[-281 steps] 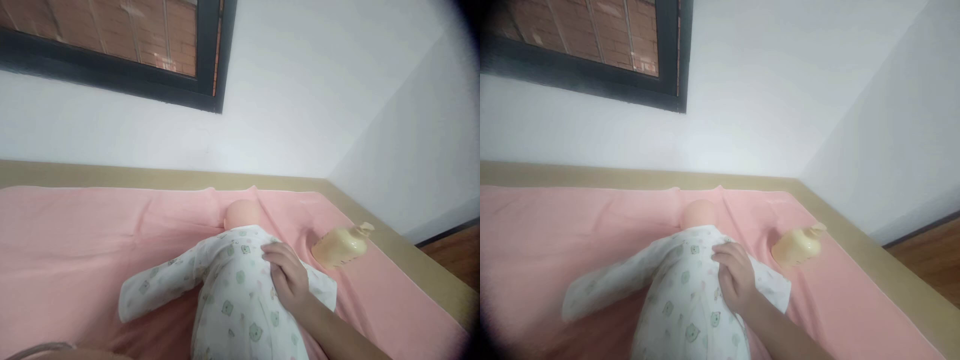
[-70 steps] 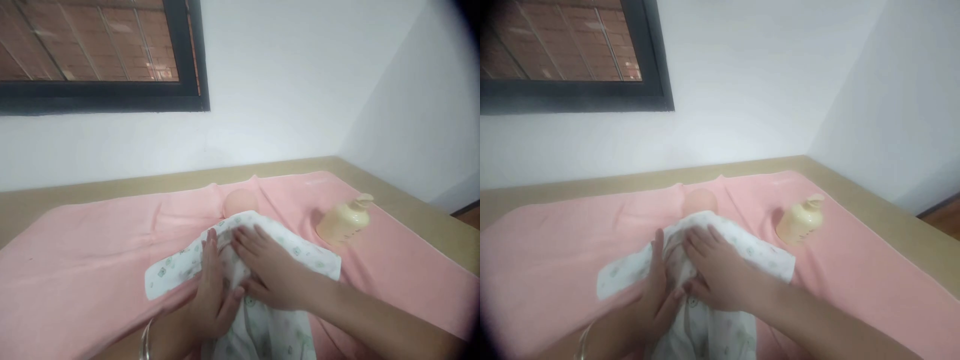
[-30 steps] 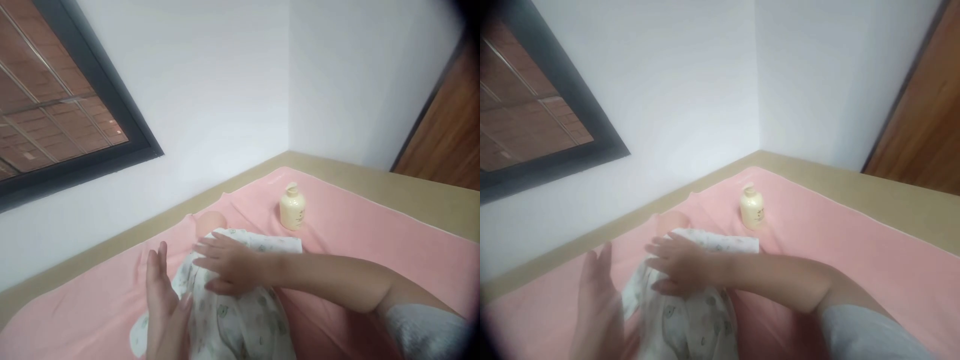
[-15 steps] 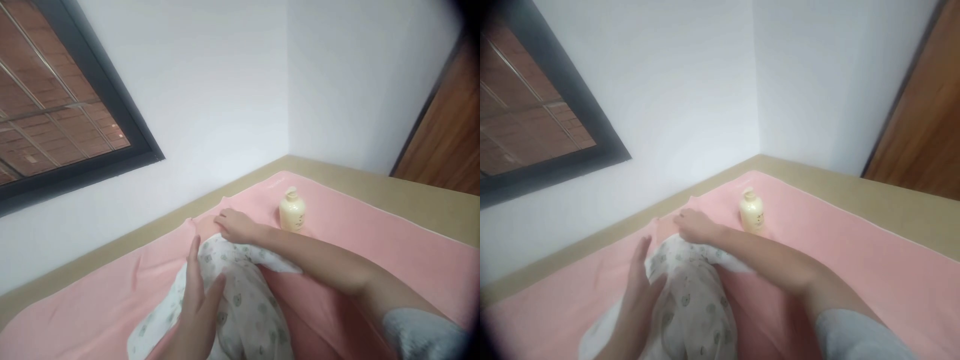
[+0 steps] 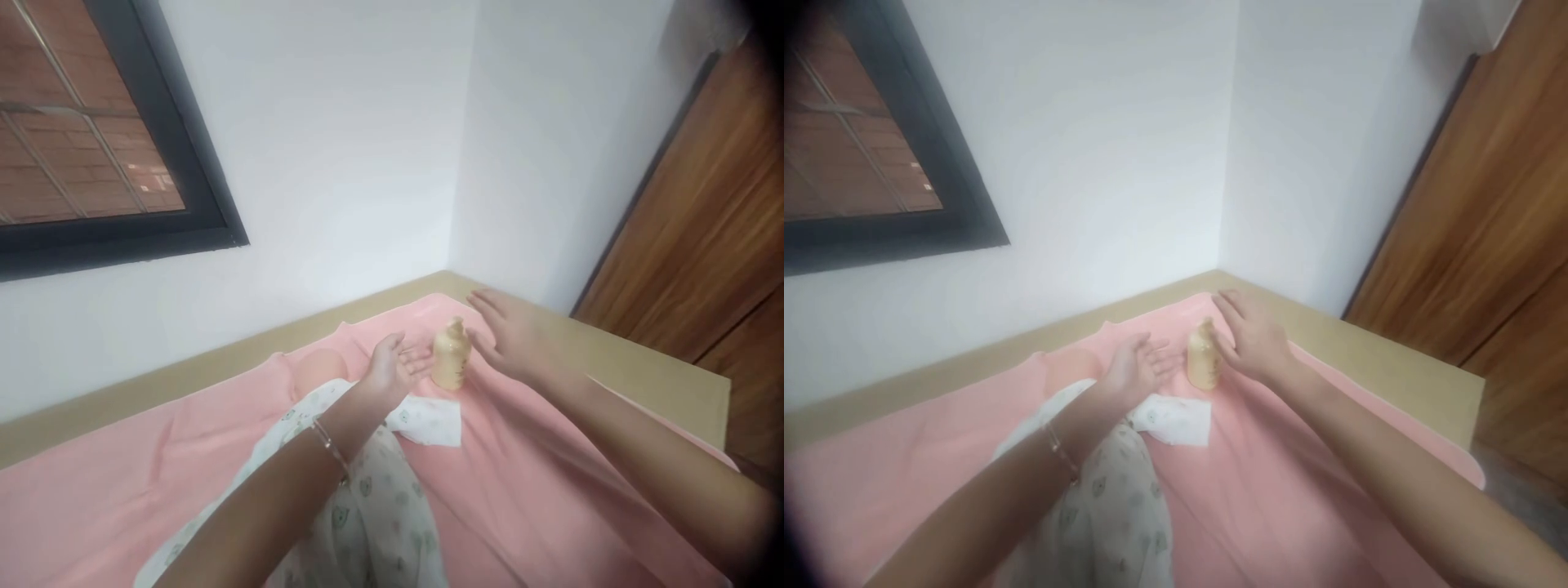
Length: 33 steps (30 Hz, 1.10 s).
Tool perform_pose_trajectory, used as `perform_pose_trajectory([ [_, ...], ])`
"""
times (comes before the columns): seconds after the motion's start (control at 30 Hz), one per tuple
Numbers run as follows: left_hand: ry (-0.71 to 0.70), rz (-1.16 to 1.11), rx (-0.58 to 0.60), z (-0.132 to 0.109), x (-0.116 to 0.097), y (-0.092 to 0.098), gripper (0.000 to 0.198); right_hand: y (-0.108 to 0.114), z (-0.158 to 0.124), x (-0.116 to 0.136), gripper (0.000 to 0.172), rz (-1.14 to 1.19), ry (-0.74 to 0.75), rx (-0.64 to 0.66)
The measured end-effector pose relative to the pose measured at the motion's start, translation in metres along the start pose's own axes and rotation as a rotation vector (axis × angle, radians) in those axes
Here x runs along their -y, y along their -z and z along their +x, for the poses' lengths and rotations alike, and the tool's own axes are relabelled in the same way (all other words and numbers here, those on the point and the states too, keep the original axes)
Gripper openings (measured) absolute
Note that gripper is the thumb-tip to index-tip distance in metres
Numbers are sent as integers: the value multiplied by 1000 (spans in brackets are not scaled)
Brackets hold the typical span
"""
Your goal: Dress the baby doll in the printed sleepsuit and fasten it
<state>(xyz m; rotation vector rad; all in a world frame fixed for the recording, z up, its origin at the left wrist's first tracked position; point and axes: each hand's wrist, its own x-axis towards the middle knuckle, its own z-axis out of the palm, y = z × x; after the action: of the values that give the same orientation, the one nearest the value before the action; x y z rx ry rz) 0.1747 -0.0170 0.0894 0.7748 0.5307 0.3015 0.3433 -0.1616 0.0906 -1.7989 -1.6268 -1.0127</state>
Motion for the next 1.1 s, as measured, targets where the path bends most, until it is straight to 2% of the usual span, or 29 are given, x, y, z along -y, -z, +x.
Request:
perform_pose_trajectory([
  [0.1, 2, -44, 67, 13, -2, -20, 55, -15, -12, -2, 59, -42, 49, 242],
  [0.17, 56, -59, 81, 19, -2, -29, 60, -23, -18, 2, 59, -41, 32, 299],
  [0.27, 106, -83, 91, 26, -1, -36, 63, -30, -20, 6, 56, -27, -7, 280],
  [0.43, 119, -123, 68, 32, 1, -37, 62, -30, -15, 9, 49, -5, -1, 233],
  [0.63, 88, -145, 53, 19, -1, -40, 64, -24, -10, 8, 46, -18, -23, 250],
  [0.73, 74, -147, -2, -1, -4, -43, 60, -15, -1, 19, 51, -67, -41, 195],
  [0.8, 48, -137, -24, -23, -5, -43, 54, -8, 6, 39, 62, -17, -79, 103],
  [0.87, 11, -118, -6, -51, -6, -42, 46, 0, 10, 70, 67, 154, -119, 35],
  [0.93, 11, -93, 37, -85, -6, -39, 41, 7, 12, 110, 61, 364, -135, 48],
  [0.97, 9, -58, 17, -103, -6, -36, 39, 11, 12, 131, 59, 443, -127, 99],
  [1.03, -121, 26, -76, -136, -6, -29, 32, 20, 9, 171, 60, 574, -47, 179],
  [1.1, -227, 126, -162, -165, -5, -16, 45, 28, 4, 206, 71, 665, -6, 146],
])
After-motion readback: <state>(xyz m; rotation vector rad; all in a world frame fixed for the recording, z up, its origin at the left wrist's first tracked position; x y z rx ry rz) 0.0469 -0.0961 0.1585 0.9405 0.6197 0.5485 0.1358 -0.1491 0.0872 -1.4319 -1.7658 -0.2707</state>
